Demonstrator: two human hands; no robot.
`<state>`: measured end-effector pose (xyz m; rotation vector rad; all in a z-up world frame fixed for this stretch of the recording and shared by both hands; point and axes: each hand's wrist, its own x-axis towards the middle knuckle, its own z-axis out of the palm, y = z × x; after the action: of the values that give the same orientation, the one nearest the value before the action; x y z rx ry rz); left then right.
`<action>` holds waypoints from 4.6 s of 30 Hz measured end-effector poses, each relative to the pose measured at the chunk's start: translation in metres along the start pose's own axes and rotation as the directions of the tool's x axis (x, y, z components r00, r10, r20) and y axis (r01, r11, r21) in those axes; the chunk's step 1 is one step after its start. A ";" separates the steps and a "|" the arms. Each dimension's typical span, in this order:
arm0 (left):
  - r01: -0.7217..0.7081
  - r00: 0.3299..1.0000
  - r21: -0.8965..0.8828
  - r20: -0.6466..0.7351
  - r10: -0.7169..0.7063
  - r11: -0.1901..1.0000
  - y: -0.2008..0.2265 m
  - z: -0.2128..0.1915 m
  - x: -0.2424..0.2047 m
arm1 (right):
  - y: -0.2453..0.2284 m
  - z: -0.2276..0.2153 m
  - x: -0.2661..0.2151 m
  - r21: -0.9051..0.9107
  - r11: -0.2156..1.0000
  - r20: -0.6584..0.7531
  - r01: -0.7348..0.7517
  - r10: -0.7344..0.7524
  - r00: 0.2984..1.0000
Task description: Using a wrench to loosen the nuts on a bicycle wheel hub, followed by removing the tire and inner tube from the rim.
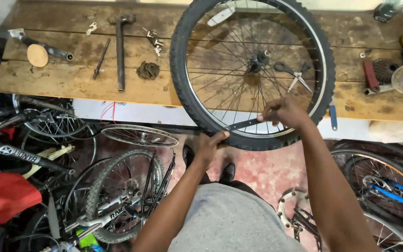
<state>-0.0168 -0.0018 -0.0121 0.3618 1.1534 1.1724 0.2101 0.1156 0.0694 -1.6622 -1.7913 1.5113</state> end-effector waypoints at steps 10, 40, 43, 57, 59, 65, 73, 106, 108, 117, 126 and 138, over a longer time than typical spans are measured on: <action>-0.155 0.988 0.035 0.012 0.155 0.987 0.024 0.001 0.017 | 0.022 0.037 -0.043 0.075 0.994 -0.387 0.075 -0.040 0.921; -0.154 0.983 -0.066 0.091 0.160 0.986 -0.061 0.015 0.025 | 0.039 0.076 -0.105 -0.042 0.991 -0.517 -0.128 0.088 0.851; -0.139 0.982 -0.114 0.112 0.152 0.984 -0.066 0.013 0.022 | 0.048 0.082 -0.114 0.060 0.997 -0.534 -0.042 0.067 0.843; 0.012 0.934 0.014 0.357 -0.016 1.000 -0.057 0.050 -0.018 | 0.069 0.060 -0.101 0.407 0.870 -0.645 0.279 0.057 0.762; 0.027 0.920 0.036 0.389 -0.039 0.999 -0.067 0.055 -0.006 | 0.078 0.055 -0.097 0.396 0.859 -0.654 0.325 0.016 0.757; 0.063 0.904 0.040 0.422 -0.074 0.997 -0.075 0.057 0.005 | 0.142 0.028 -0.073 0.474 0.848 -0.778 0.237 0.277 0.563; 0.102 0.916 0.015 0.388 -0.100 0.995 -0.069 0.058 0.003 | 0.198 -0.053 -0.029 0.669 0.730 -0.592 0.139 0.410 0.694; 0.148 0.923 0.159 0.333 -0.194 0.976 -0.017 0.057 -0.020 | 0.094 -0.006 -0.098 0.138 0.977 -0.770 0.164 0.002 0.638; 0.155 0.923 -0.048 0.363 -0.128 0.987 -0.036 0.049 -0.008 | 0.076 0.011 -0.123 -0.083 0.993 -0.641 0.087 -0.120 0.758; 0.163 0.978 -0.238 0.165 -0.126 0.957 -0.027 0.068 -0.015 | 0.051 0.059 -0.181 -0.289 0.944 -0.493 0.159 -0.289 0.820; 0.121 0.970 -0.110 0.223 -0.094 0.987 -0.032 0.058 -0.007 | 0.039 0.032 -0.174 -0.500 0.863 -0.368 0.074 -0.290 0.883; 0.158 0.976 -0.096 0.166 -0.141 0.983 -0.026 0.044 -0.001 | 0.080 0.090 -0.157 -0.614 0.763 -0.486 0.203 -0.568 0.664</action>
<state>0.0341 0.0004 -0.0123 0.2752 0.9575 1.0498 0.2351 -0.0776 0.0352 -1.5433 -2.0173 0.1708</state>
